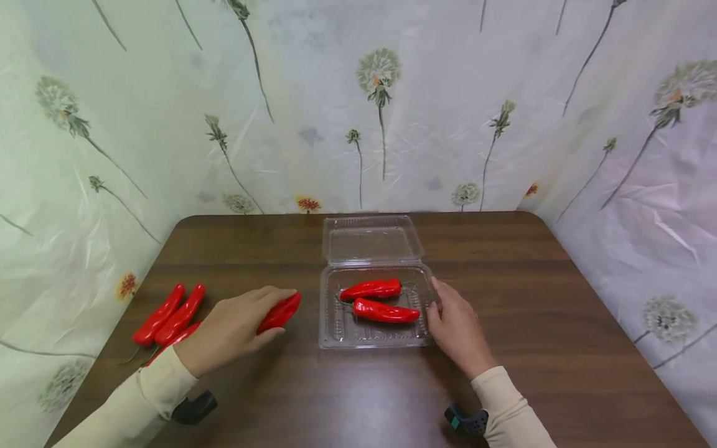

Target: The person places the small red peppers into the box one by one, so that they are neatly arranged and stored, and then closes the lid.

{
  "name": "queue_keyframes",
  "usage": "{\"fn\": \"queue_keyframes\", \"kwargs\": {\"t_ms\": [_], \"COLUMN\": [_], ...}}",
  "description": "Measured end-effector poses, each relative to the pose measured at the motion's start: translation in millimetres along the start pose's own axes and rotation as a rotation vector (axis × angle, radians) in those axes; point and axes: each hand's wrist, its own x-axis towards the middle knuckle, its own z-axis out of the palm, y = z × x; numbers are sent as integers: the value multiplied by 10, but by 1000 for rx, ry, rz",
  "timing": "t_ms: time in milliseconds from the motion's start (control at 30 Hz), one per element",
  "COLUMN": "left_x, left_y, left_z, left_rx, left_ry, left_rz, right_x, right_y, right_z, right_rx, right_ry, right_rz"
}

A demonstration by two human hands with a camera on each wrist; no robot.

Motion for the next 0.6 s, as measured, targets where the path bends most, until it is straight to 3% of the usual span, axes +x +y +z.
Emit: {"fn": "queue_keyframes", "kwargs": {"t_ms": [267, 600], "left_x": [380, 748], "left_y": [193, 446], "left_z": [-75, -80], "left_rx": [-20, -16], "left_ry": [-54, -94], "left_rz": [117, 263], "right_x": [-21, -21], "right_y": [-5, 18], "right_z": [-1, 1], "right_rx": [21, 23], "right_ry": [-4, 6], "right_rz": [13, 22]}}
